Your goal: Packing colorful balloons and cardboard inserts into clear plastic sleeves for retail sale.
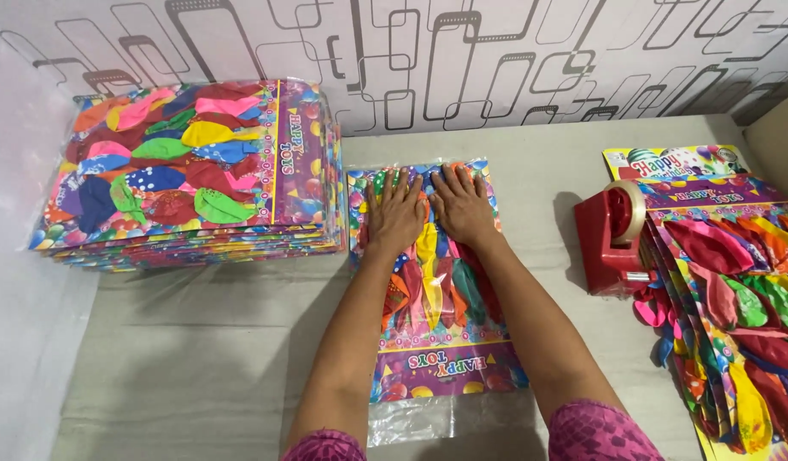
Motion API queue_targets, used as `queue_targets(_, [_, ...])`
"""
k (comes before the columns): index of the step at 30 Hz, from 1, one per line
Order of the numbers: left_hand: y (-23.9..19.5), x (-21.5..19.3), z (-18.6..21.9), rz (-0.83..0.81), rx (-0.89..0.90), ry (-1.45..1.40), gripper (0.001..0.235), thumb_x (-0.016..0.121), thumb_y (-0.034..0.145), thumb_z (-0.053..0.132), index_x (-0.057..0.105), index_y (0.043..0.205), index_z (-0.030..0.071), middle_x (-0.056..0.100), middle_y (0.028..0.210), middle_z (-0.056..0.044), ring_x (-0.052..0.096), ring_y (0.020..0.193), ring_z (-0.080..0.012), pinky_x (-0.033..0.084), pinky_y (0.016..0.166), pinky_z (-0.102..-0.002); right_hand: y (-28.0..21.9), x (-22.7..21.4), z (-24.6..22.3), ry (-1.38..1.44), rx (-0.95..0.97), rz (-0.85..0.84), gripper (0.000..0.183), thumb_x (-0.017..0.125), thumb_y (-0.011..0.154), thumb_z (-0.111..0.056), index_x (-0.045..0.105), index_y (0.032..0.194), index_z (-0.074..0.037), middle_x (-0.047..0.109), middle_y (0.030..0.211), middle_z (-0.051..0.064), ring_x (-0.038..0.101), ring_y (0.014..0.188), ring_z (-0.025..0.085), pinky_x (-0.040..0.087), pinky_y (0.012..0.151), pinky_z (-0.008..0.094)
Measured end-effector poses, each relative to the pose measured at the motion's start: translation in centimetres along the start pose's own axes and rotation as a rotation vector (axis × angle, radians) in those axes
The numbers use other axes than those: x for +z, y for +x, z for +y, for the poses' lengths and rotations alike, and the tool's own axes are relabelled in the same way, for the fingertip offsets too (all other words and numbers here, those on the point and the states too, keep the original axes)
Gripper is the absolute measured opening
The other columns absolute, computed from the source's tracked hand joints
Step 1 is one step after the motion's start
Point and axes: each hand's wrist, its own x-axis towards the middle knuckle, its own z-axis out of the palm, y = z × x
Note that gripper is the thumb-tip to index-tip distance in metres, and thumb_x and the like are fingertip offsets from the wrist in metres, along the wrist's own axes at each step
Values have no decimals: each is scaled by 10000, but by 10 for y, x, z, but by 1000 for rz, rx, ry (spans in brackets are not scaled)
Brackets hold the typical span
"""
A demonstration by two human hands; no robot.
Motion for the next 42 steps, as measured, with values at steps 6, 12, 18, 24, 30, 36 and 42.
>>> queue_targets(6, [0, 3, 1, 12, -14, 30, 578, 195, 1071, 429, 308, 1621, 290, 184, 1715, -35, 98, 1586, -295, -29, 1232, -606, -2, -4, -4, -14, 12, -7, 590, 183, 1108, -558, 335, 1618, -302, 279, 1697, 17, 200, 1574, 287, 121, 1259, 552])
queue_targets(12, [2, 5, -1, -1, -12, 26, 581, 206, 1068, 427, 312, 1620, 281, 182, 1715, -52, 102, 1585, -308, -17, 1226, -626, -3, -7, -4, -14, 18, -18, 590, 184, 1104, -565, 330, 1615, -309, 273, 1699, 10, 193, 1577, 281, 120, 1265, 545])
queue_targets(18, [-7, -33, 12, -94, -107, 42, 619, 260, 1020, 532, 275, 1616, 369, 167, 1717, -63, 78, 1580, -352, -18, 1162, -735, 3, -4, -4, -27, 78, -38, 588, 154, 1090, -582, 305, 1617, -368, 237, 1704, -33, 159, 1575, 258, 90, 1253, 544])
queue_targets(24, [-6, -42, 12, -155, -216, 27, 629, 172, 1025, 573, 235, 1624, 390, 110, 1724, -88, 36, 1578, -381, -27, 1162, -731, 2, -11, 0, 20, 193, -60, 635, 140, 1069, -624, 268, 1629, -352, 187, 1712, 6, 104, 1573, 296, 70, 1240, 604])
queue_targets(30, [-19, -50, -5, -156, -178, 16, 643, 165, 1045, 573, 204, 1636, 323, 133, 1717, -131, 51, 1586, -355, -36, 1228, -616, -3, -30, 1, 34, 239, -121, 638, 114, 1067, -617, 223, 1638, -353, 165, 1720, 53, 80, 1583, 316, 53, 1249, 600])
queue_targets(36, [-23, -17, -45, 4, -84, -45, 584, 273, 1090, 480, 298, 1614, 221, 274, 1655, -202, 185, 1557, -384, 109, 1261, -531, 0, -4, 61, 156, 136, -76, 608, 183, 1098, -631, 307, 1625, -353, 245, 1707, 16, 167, 1582, 287, 128, 1273, 533])
queue_targets(42, [-65, -32, -14, 255, 80, -93, 540, 424, 1065, 398, 415, 1570, 207, 414, 1580, -221, 299, 1513, -402, 159, 1219, -609, -64, -45, 42, 117, -17, 101, 544, 339, 1120, -466, 403, 1593, -205, 347, 1641, 180, 277, 1524, 408, 261, 1198, 643])
